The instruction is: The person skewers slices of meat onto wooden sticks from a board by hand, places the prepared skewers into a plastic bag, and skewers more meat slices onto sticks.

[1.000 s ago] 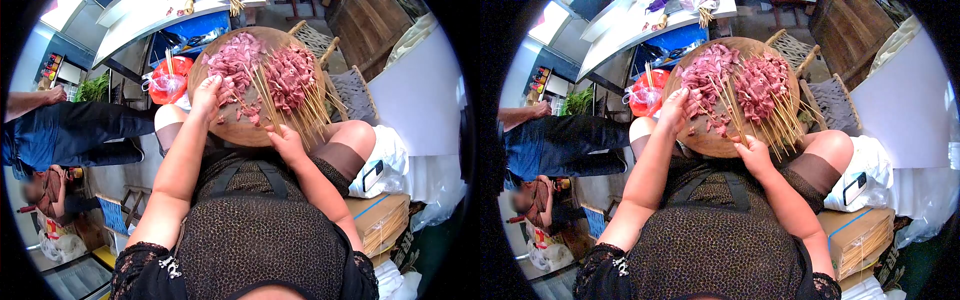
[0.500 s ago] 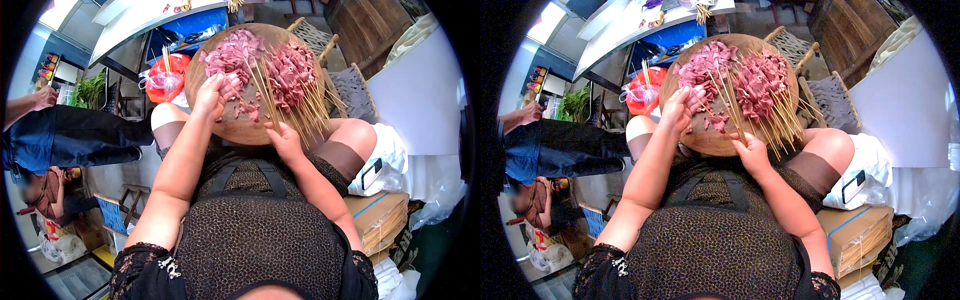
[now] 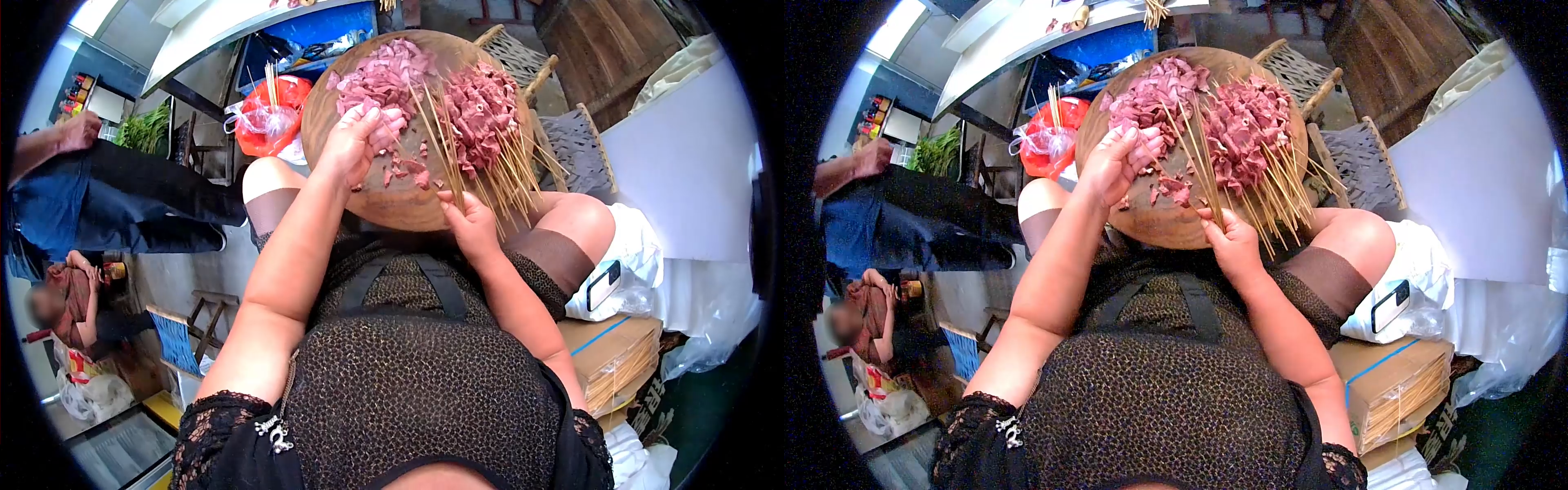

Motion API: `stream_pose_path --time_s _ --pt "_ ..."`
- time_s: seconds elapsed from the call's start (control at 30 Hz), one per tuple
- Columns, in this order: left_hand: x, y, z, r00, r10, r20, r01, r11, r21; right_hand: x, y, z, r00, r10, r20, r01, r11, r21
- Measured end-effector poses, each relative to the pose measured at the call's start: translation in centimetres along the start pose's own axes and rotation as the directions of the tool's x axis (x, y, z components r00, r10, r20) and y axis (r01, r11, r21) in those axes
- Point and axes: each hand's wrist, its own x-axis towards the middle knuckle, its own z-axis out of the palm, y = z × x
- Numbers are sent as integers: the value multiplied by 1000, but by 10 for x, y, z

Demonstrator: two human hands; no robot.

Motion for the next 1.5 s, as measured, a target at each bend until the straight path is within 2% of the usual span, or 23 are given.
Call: stream_pose_path --time_s 0.07,0.23,0.37,0.43,0.53,0.87,0.93,1.07,1.1,1.27,1.33,1.37,1.4,1.43,1.47,1.5 --pt "3 -2 -4 998 -28 59 26 999 22 0 1 0 1000 -1 6 1 1000 6" --pt "-4 6 4 994 -61 93 60 998 18 0 -1 -3 1000 -12 6 11 997 81" --pt "-2 9 0 997 -58 58 58 998 1 0 0 -4 1000 -8 18 7 999 52" --pt "-2 11 1 996 -84 13 83 995 60 0 0 -5 1000 -2 26 1 998 55" --pt "-1 10 -2 995 -93 26 89 988 129 1 0 -8 999 -37 27 37 999 -16" --pt "1 -3 -3 987 -142 70 130 978 161 2 3 -6 998 56 35 -59 995 85" --pt "1 -12 -3 983 -175 60 152 949 275 4 4 -5 996 86 37 -89 988 123" --pt "-3 -32 1 978 -192 83 176 969 171 12 15 -4 994 100 39 -105 979 176" --pt "-5 -33 3 965 -248 82 227 952 207 13 16 -5 995 96 37 -101 977 186" --pt "-7 -29 -5 970 -238 56 212 932 293 14 10 -8 995 93 19 -95 983 156" --pt "11 -13 -27 1000 -13 9 5 781 624 15 11 -8 998 51 -43 -43 982 182" --pt "28 -6 -46 991 134 30 -101 560 822 13 12 -7 998 54 -44 -45 982 185" --pt "34 5 -53 959 267 95 -171 279 945 13 12 -7 997 60 -43 -51 981 185" --pt "34 11 -59 897 358 259 -239 -100 966 14 11 -8 997 65 -41 -56 981 185" --pt "36 10 -61 896 359 261 -240 -102 965 15 10 -8 997 68 -39 -60 981 185" --pt "37 8 -61 885 335 322 -233 -280 931 15 9 -7 997 67 -39 -58 981 186"
